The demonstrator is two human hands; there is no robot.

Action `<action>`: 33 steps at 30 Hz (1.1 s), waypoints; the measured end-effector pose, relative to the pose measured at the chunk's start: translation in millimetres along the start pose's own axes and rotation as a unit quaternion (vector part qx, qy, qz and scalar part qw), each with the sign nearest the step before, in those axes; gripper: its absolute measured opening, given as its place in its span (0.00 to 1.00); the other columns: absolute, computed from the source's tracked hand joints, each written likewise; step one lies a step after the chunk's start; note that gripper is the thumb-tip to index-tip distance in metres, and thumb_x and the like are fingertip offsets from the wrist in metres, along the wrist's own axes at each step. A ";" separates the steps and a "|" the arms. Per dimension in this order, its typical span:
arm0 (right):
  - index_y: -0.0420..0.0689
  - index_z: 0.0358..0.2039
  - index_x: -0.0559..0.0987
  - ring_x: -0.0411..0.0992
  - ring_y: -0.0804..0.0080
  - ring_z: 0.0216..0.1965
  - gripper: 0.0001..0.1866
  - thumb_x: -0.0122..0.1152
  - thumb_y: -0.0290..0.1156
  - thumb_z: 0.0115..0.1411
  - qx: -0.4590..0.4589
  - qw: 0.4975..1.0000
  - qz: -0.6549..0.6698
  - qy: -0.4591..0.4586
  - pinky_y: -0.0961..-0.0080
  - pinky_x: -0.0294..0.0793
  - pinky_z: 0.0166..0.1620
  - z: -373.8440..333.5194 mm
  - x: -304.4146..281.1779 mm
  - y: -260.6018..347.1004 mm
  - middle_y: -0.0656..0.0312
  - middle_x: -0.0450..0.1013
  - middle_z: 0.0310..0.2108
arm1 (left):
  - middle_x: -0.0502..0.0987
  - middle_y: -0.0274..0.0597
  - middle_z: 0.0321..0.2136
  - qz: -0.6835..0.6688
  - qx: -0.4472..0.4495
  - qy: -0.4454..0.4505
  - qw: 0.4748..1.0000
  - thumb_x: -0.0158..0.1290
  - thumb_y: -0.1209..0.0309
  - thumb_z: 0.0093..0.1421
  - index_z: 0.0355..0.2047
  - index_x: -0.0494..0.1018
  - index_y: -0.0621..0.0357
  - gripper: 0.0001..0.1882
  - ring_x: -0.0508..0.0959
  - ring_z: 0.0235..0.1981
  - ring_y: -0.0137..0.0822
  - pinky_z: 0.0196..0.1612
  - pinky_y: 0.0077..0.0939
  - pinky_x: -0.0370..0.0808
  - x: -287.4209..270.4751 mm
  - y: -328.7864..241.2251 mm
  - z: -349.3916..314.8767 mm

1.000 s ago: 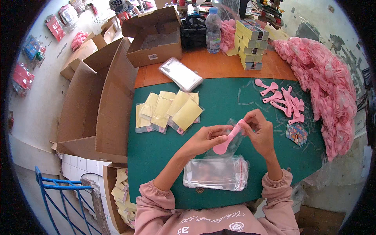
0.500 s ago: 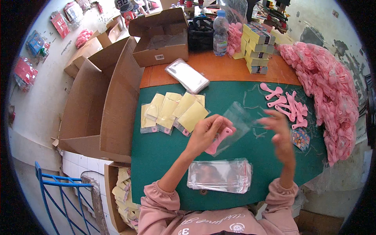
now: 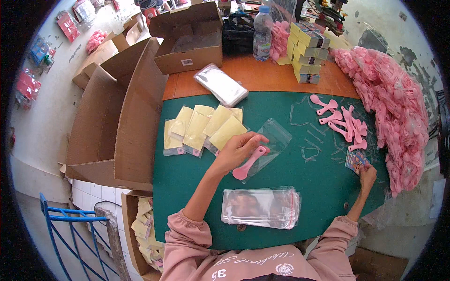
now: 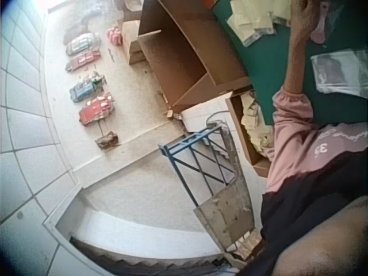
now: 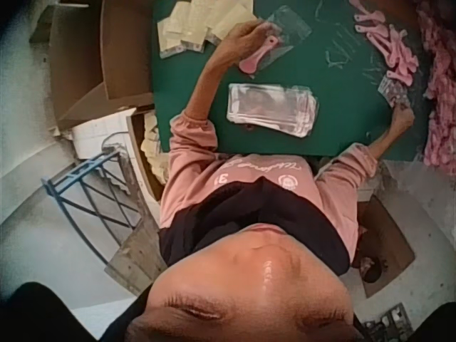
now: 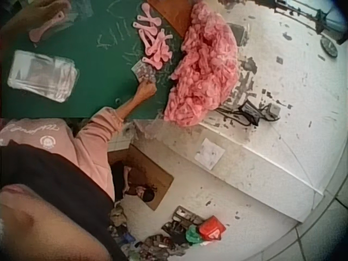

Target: The person places pink plastic spoons and small yellow cards into clear plastic bags on a green table. The person repeatedly picks up a spoon and a card, inserts them into a bag, and sets the sealed bag aside.

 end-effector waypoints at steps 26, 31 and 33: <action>0.41 0.33 0.74 0.68 0.84 0.21 0.06 0.51 0.27 0.56 -0.293 0.841 0.437 0.123 0.87 0.65 0.17 -83.4 -83.0 290.7 0.64 0.73 0.25 | 0.76 0.42 0.29 0.035 0.012 0.024 0.999 0.38 0.64 0.63 0.36 0.71 0.66 0.17 0.75 0.30 0.24 0.34 0.16 0.72 7.8 -17.6 7.0; 0.40 0.31 0.74 0.67 0.83 0.19 0.05 0.52 0.26 0.55 -0.376 0.831 0.378 0.158 0.86 0.65 0.18 -86.7 -80.7 301.2 0.63 0.72 0.21 | 0.77 0.39 0.25 -0.010 -0.005 0.020 1.000 0.39 0.66 0.62 0.34 0.73 0.64 0.15 0.74 0.28 0.21 0.32 0.14 0.71 7.7 -9.6 7.5; 0.40 0.30 0.74 0.67 0.83 0.19 0.05 0.52 0.26 0.55 -0.378 0.830 0.383 0.147 0.86 0.65 0.18 -84.6 -84.3 299.6 0.63 0.72 0.20 | 0.77 0.39 0.25 -0.060 -0.028 0.034 0.997 0.40 0.66 0.62 0.34 0.73 0.64 0.15 0.73 0.27 0.21 0.32 0.14 0.70 11.9 -8.7 6.5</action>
Point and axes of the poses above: each hand's wrist, its own z-axis towards the middle knuckle, its own x-axis out of the palm, y = z × x, the point moved 6 cm from there along z, towards the middle knuckle
